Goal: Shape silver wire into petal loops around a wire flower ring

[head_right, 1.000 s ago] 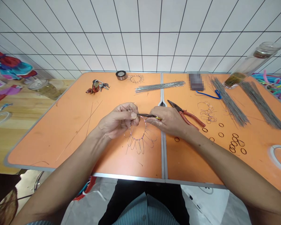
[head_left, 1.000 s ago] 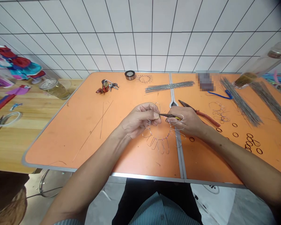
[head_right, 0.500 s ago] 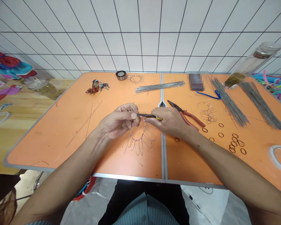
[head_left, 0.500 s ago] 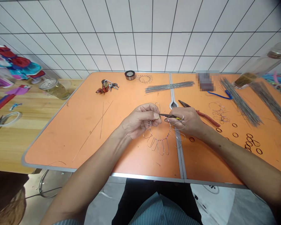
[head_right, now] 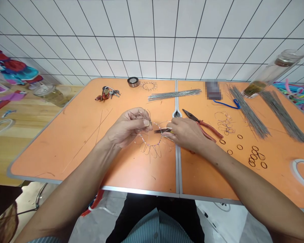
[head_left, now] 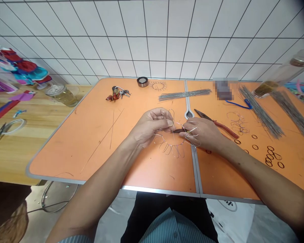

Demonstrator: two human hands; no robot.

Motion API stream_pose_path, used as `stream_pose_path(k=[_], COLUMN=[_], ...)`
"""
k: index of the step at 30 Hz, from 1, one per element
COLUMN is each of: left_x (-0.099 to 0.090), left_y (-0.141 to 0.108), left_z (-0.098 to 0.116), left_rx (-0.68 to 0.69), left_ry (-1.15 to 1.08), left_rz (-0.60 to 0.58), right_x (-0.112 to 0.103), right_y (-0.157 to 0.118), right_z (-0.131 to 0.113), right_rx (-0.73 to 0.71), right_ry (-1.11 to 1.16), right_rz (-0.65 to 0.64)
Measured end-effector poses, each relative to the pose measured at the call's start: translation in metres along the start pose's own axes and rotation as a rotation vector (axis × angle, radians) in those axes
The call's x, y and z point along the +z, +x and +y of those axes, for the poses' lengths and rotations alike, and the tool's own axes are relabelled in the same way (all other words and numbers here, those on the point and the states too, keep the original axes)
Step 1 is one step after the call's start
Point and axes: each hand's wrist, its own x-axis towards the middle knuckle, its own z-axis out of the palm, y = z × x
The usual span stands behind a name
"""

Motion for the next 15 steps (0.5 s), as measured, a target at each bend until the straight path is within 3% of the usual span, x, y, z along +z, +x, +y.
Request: stream_pose_path(k=[4, 6, 10, 15], left_x=[0.003, 0.003, 0.004, 0.009], left_y=[0.000, 0.000, -0.001, -0.003], left_z=[-0.002, -0.004, -0.011, -0.016], left_rx=[0.013, 0.009, -0.018, -0.027], left_ry=[0.065, 0.079, 0.139, 0.232], left_rz=[0.040, 0.042, 0.010, -0.002], right_x=[-0.003, -0.012, -0.041, -0.063], right_y=[0.000, 0.001, 0.009, 0.026], right_z=[-0.002, 0.003, -0.001, -0.038], right_rx=[-0.050, 0.049, 0.397, 0.379], right_ry=[0.086, 0.245, 0.518, 0.664], right_rz=[-0.092, -0.029, 0.206, 0.198])
